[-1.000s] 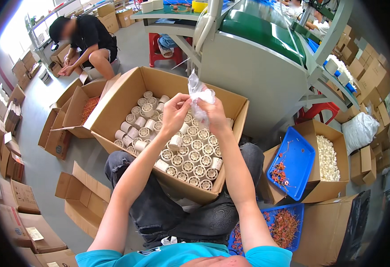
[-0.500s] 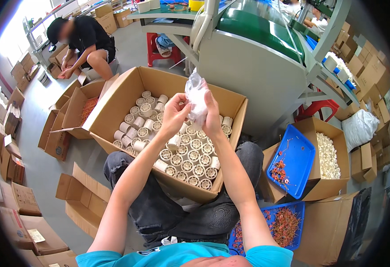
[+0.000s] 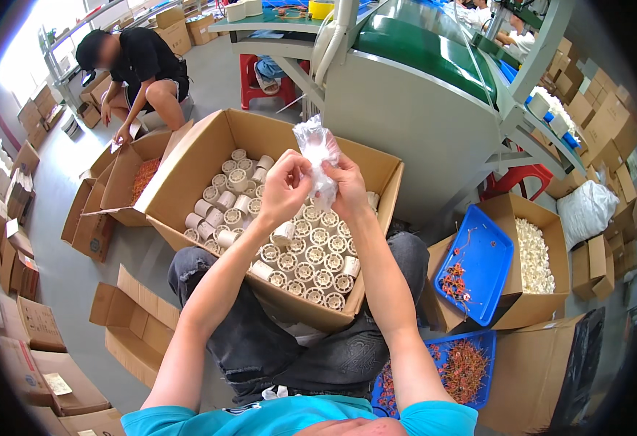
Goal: Assembling electronic components by inserting wires into plastic housings while sitting on the floor.
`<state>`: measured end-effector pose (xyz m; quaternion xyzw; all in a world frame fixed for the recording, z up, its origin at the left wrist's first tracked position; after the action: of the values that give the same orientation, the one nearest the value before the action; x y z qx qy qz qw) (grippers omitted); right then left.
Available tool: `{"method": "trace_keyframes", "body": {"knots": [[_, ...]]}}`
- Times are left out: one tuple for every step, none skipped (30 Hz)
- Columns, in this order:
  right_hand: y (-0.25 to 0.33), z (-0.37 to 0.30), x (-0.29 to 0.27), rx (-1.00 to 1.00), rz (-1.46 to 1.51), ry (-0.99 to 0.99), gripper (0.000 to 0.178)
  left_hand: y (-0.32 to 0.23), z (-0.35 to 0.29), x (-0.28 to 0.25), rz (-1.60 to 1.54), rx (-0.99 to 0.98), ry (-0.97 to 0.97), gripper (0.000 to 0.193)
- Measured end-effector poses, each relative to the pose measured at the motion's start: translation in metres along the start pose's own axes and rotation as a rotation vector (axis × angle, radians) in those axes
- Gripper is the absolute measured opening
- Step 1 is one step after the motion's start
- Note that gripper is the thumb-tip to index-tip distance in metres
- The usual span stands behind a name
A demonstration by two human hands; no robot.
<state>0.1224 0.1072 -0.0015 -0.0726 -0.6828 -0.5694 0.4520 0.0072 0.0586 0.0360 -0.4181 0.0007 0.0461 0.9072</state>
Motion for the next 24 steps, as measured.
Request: {"method": "trace_keyframes", "body": {"knots": [[0.0,0.0,-0.001,-0.002,0.0,-0.002,0.027,-0.011,0.0,0.005,0.128,0.084,0.05,0.017],[0.002,-0.001,-0.007,-0.035,-0.021,-0.059,0.025,-0.023,0.0,0.011,0.254,0.168,0.101,0.019],[0.004,-0.002,-0.009,-0.064,-0.04,-0.113,0.024,-0.025,-0.001,0.013,0.257,0.168,0.101,0.019],[0.003,-0.003,-0.007,-0.064,-0.039,-0.112,0.024,-0.03,-0.002,0.018,0.266,0.214,0.129,0.019],[0.003,-0.005,-0.009,-0.08,-0.043,-0.162,0.024,-0.035,-0.003,0.023,0.274,0.26,0.157,0.02],[0.005,-0.008,-0.011,-0.096,-0.049,-0.213,0.024,-0.039,-0.003,0.026,0.31,0.275,0.177,0.021],[0.006,-0.009,-0.01,-0.096,-0.05,-0.214,0.024,-0.036,-0.003,0.027,0.309,0.274,0.177,0.021],[0.006,-0.009,-0.011,-0.075,-0.019,-0.208,0.026,-0.031,-0.003,0.026,0.289,0.274,0.15,0.02],[0.006,-0.01,-0.009,-0.053,0.011,-0.201,0.027,-0.027,-0.002,0.024,0.271,0.274,0.121,0.02],[0.011,-0.013,0.002,-0.046,0.014,-0.198,0.027,-0.02,-0.002,0.019,0.277,0.269,0.118,0.02],[0.011,-0.014,0.021,0.032,0.178,-0.074,0.028,-0.006,-0.001,0.004,0.197,0.159,0.027,0.017],[0.013,-0.017,0.034,0.101,0.337,0.044,0.03,0.004,0.001,-0.003,0.106,0.052,-0.059,0.015],[0.012,-0.016,0.029,0.104,0.337,0.042,0.03,0.005,0.0,-0.004,0.106,0.049,-0.061,0.015],[0.009,-0.013,0.019,0.083,0.235,0.017,0.031,0.008,0.0,-0.003,0.109,0.033,-0.044,0.014],[0.008,-0.01,0.009,0.059,0.132,-0.009,0.033,0.009,0.0,0.0,0.11,0.017,-0.026,0.013],[0.004,-0.008,0.003,0.066,0.135,-0.009,0.033,-0.001,-0.001,0.002,0.202,0.08,-0.012,0.012],[0.001,-0.006,-0.009,0.052,0.092,-0.075,0.035,-0.001,-0.003,0.004,0.206,0.074,-0.016,0.012],[-0.001,-0.004,-0.02,0.038,0.048,-0.139,0.037,-0.004,-0.003,0.008,0.211,0.099,0.009,0.013],[-0.005,-0.001,-0.026,0.044,0.049,-0.138,0.037,-0.007,-0.003,0.014,0.216,0.124,0.034,0.014],[-0.004,0.0,-0.037,-0.009,0.025,-0.19,0.035,-0.013,-0.006,0.02,0.252,0.175,0.055,0.017],[-0.002,0.0,-0.04,-0.06,0.002,-0.241,0.033,-0.019,-0.009,0.027,0.29,0.225,0.076,0.02],[-0.005,0.0,-0.049,-0.053,0.01,-0.359,0.031,-0.015,-0.012,0.03,0.275,0.208,0.073,0.02],[-0.007,0.001,-0.05,-0.048,0.011,-0.358,0.031,-0.011,-0.014,0.033,0.259,0.191,0.071,0.021],[-0.007,0.003,-0.049,-0.053,0.048,-0.335,0.032,-0.007,-0.013,0.031,0.264,0.187,0.068,0.021]]}}
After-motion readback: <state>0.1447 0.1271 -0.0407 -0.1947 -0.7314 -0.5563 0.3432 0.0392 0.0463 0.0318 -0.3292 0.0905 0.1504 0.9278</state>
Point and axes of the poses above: each hand's wrist, its own z-axis towards the middle knuckle, its own x-axis out of the palm, y = z × x, the point moved 8 cm from there along z, towards the middle knuckle, and after that the axes turned 10 degrees about x, right-handed, at the moved point
